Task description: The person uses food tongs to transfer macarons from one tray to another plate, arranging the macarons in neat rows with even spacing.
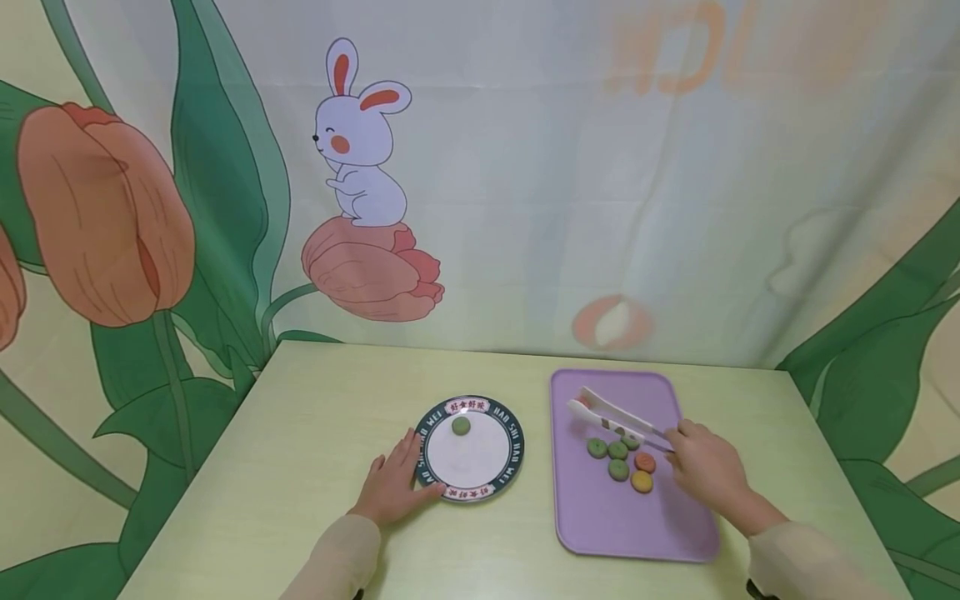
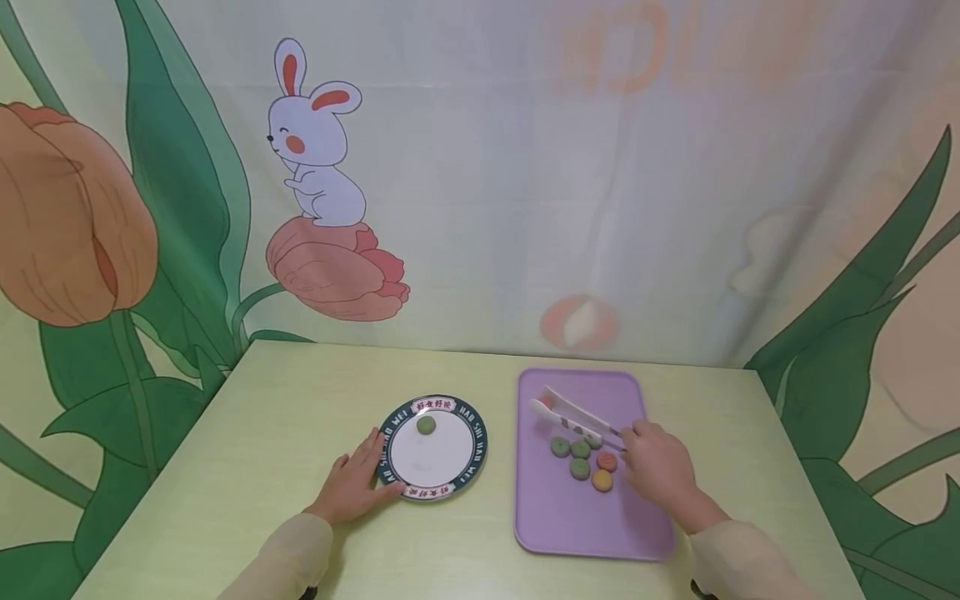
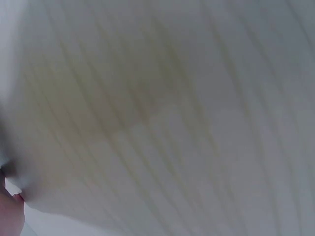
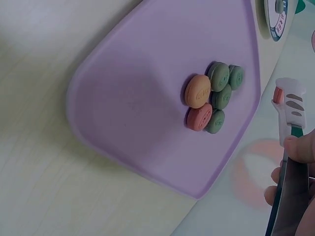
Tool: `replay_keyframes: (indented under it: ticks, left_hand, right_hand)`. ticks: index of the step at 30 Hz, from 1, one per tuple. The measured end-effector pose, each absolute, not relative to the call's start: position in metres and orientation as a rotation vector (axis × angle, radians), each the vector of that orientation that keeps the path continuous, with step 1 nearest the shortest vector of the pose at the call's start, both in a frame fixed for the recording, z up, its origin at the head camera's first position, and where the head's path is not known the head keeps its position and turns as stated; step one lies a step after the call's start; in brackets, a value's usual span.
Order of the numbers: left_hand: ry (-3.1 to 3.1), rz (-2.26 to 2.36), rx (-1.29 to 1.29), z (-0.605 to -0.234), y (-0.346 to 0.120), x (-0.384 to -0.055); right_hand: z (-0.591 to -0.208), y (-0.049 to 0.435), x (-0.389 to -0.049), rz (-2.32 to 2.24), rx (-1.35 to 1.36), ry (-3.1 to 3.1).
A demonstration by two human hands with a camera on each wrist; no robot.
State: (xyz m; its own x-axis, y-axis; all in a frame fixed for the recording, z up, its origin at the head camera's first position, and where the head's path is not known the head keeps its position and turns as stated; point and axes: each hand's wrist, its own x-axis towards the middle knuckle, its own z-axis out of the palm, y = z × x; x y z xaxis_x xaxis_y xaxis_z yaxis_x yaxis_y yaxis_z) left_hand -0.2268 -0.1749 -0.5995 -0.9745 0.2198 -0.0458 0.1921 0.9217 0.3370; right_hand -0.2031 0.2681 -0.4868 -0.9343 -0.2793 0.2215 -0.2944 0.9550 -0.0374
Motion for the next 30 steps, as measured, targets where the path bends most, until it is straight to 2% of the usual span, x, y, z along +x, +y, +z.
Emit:
replay_keyframes:
  ticks: [30]
  left_hand:
    - [3.016, 0.525, 0.311, -0.603, -0.175, -0.227]
  right_hand:
    - [-0.493, 0.242, -0.212, 0.133, 0.551, -2.84]
